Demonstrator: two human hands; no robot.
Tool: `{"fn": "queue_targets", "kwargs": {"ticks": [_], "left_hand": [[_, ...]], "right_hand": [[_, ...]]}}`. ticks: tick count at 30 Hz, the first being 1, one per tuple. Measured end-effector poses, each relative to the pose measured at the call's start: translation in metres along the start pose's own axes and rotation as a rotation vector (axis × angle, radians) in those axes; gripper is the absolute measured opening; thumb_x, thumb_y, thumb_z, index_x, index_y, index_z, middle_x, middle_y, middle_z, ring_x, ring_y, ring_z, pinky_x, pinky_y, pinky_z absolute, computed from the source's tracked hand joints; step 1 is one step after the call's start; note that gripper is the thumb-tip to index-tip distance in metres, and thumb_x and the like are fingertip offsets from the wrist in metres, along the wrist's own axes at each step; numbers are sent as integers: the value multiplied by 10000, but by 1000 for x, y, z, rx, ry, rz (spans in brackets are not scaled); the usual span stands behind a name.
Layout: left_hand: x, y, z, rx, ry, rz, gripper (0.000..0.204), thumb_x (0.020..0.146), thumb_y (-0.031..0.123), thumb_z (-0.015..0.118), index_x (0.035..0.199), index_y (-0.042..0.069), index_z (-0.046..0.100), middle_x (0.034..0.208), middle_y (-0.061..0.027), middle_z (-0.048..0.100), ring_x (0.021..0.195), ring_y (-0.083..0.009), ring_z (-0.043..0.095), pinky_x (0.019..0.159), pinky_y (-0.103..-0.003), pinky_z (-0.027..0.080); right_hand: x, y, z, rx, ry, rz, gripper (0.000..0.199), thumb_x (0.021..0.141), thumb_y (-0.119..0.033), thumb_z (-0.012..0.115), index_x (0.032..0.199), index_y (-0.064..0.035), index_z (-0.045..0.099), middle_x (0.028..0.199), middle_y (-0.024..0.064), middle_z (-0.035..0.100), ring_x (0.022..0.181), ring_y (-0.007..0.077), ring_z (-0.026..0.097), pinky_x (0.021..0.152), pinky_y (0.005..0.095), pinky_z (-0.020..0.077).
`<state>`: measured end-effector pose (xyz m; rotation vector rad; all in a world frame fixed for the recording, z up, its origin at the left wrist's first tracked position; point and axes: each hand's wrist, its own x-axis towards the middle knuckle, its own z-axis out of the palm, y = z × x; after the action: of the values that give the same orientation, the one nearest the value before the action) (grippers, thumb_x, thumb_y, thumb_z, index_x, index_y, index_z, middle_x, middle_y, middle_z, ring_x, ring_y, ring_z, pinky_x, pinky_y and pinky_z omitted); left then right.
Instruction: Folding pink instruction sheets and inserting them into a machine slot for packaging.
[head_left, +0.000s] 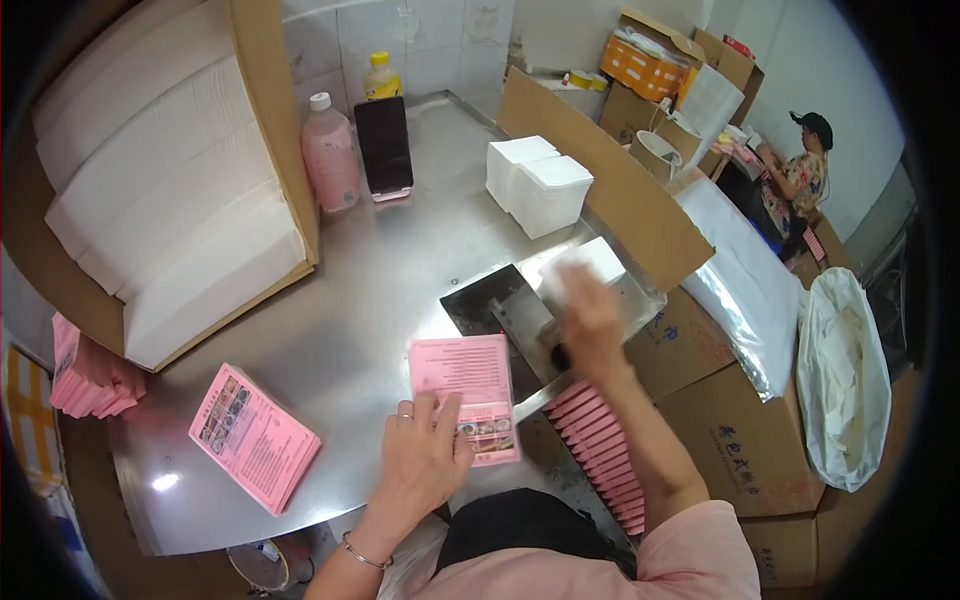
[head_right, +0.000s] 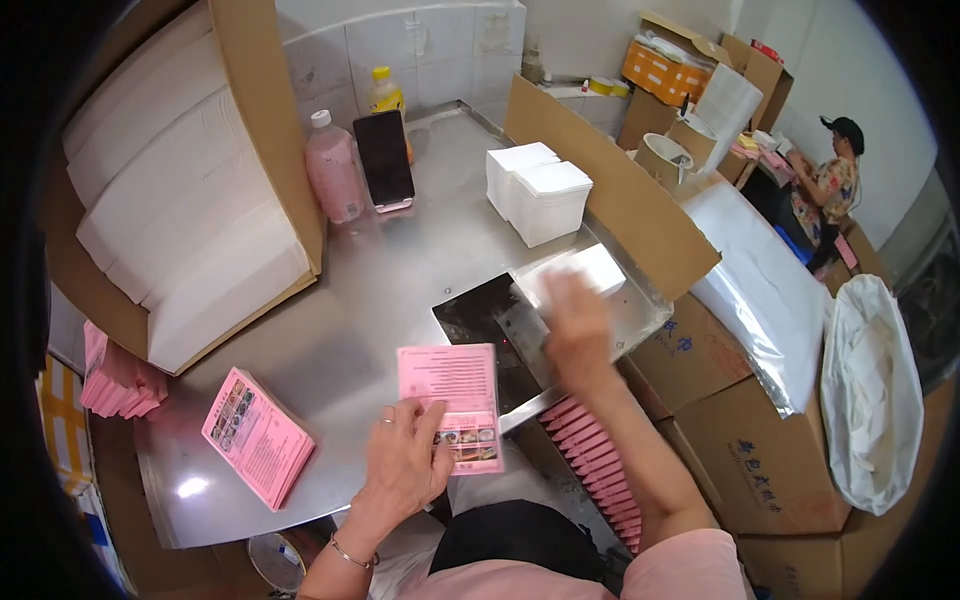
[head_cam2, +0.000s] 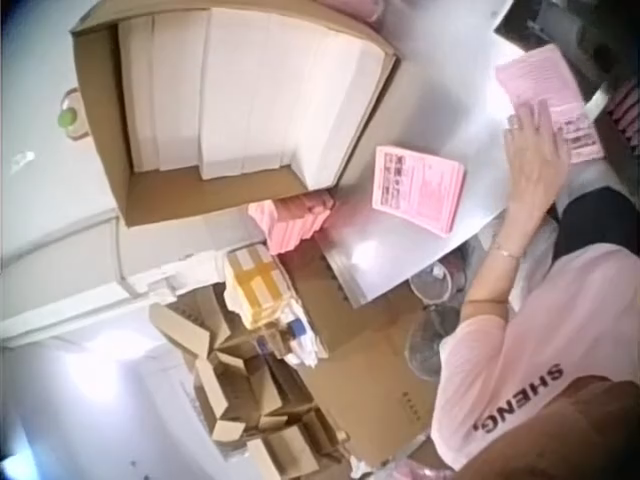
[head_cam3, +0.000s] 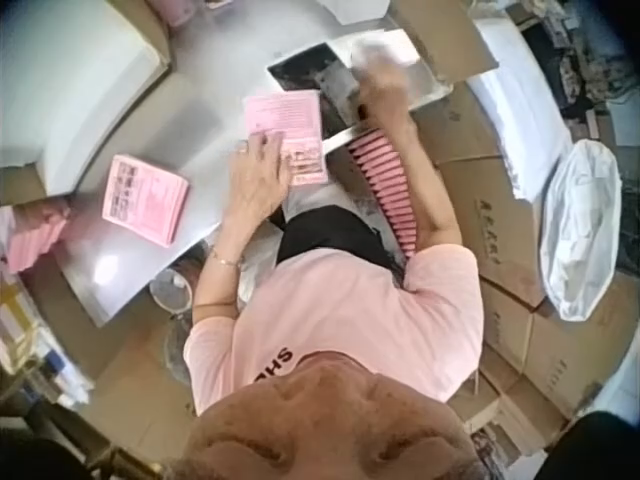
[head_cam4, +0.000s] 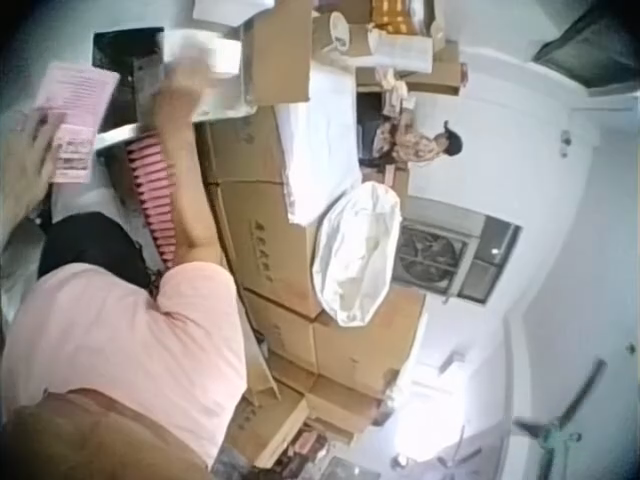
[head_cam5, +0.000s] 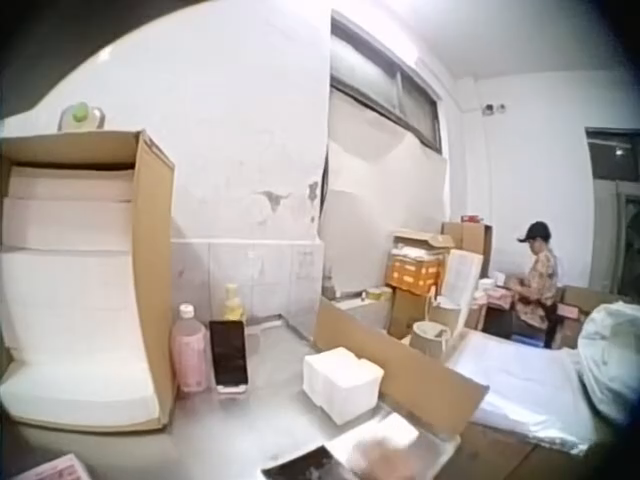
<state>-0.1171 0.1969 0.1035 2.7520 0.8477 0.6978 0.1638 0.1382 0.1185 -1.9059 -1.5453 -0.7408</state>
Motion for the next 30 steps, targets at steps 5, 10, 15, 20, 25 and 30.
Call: {"fn": "queue_targets", "kwargs": {"ticks": [5,10,15,20,25,30], "left_hand": [[4,-8,-28,-198,-23,-62,693,683,249,763,1316,48,565,1013,-161,557,936,-348,544,775,-468,426],[9,20,-18,-216,4,-96,798,706,195,773,1435,57,479,971,-150,546,920,-360,557,763,-449,444],[-18,-9,-47,-130,31,5,515,708,35,715,1215,60,629,984,-123,572,940,-325,547,789,-445,424],[-48,-39,-83,35,332,-251,284,692,23,619,973,62,630,1160,-158,571,1129,-397,500,989,-533,369],[-86,-100,-99,445,230,-557,260,782,59,613,1039,46,578,1147,-173,551,1193,-403,466,1099,-553,293],[-59,-87,-101,225,211,-353,180,906,10,561,1085,21,575,996,-174,576,986,-344,560,931,-441,428]], "right_hand": [[-60,-128,-41,445,-206,-586,413,826,-176,655,1195,9,645,1132,239,596,1099,384,620,1087,689,335],[-15,-103,38,187,-457,-255,305,838,-144,653,1122,-33,647,1073,227,618,1038,392,617,1062,730,298],[-23,-28,61,213,-455,151,108,836,-86,635,917,-21,605,800,216,645,808,416,661,790,501,552],[-1,-47,2,86,-208,13,178,819,-51,656,990,-21,618,807,181,657,764,371,663,664,484,515],[17,25,5,-278,-14,73,266,858,-139,682,1097,-23,660,931,121,594,960,298,569,852,456,427],[8,37,8,-196,-57,158,144,883,-111,651,992,-32,701,940,127,600,914,301,571,785,444,452]]}}
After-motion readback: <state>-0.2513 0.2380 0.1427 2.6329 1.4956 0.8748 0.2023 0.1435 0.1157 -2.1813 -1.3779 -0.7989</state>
